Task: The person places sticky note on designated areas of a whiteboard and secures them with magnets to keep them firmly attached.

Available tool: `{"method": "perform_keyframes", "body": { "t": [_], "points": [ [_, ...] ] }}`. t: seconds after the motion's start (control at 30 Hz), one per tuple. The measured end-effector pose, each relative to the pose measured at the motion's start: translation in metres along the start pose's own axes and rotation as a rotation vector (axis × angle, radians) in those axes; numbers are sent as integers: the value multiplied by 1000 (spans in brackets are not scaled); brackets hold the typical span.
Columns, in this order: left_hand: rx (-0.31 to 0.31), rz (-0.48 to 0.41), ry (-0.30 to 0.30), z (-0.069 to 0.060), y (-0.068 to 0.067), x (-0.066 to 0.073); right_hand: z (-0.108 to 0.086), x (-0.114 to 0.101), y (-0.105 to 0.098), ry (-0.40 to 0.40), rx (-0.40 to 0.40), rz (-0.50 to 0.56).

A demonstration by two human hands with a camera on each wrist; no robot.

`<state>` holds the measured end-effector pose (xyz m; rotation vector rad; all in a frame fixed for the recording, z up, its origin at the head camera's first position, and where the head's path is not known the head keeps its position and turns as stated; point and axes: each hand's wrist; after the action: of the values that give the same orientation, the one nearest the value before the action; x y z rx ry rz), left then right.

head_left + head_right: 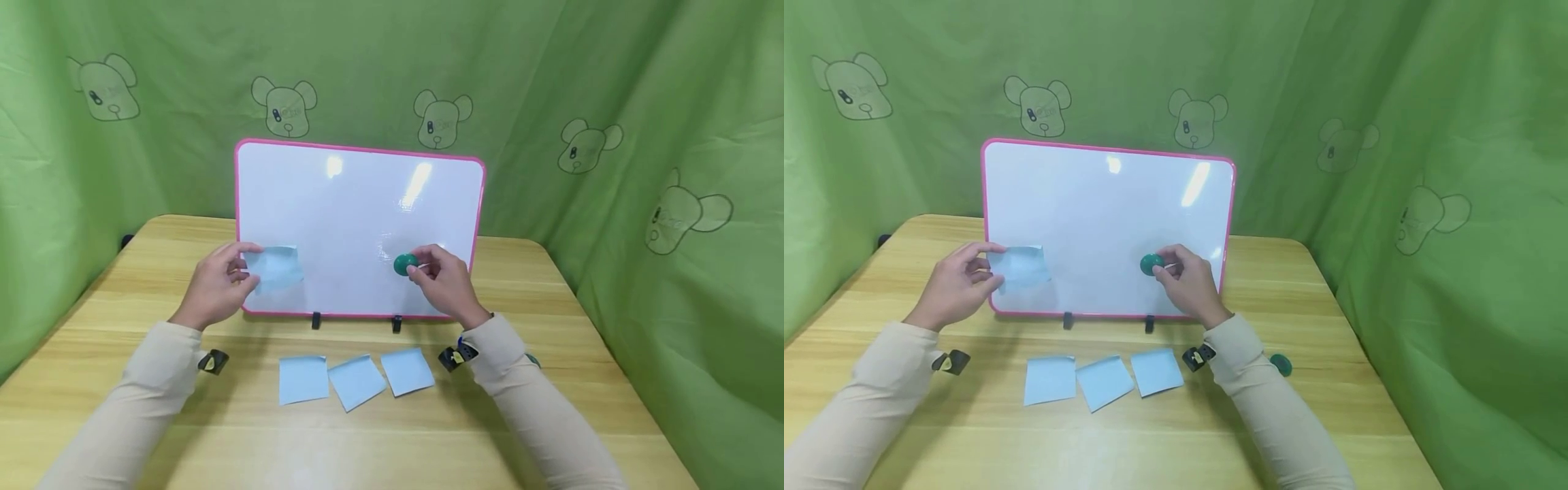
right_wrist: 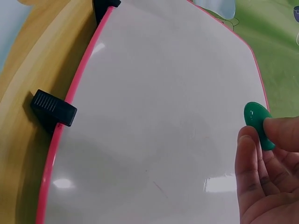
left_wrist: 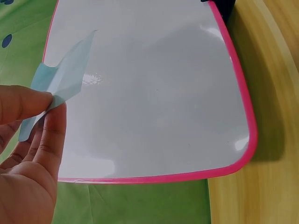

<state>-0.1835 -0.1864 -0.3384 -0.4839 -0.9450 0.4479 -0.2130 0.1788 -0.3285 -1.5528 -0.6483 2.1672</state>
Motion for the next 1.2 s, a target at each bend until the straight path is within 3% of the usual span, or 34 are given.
{"method": "perform_keyframes", "body": {
  "t": [0.37,1.2],
  "points": [
    [-7,-8,-26,8,-1,1,8,-6,9,8,-11,22],
    [0,5,18,21,-1,-2,30,-23,25,-41,-6,46]
  ]
}}
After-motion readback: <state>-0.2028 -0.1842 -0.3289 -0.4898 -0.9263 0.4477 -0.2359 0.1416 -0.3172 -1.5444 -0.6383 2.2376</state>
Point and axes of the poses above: each hand's wrist, its own z-axis towards the middle knuckle, its own y-axis out of the palm, x = y × z, and after that the axes turned 8 degrees about y, right-handed
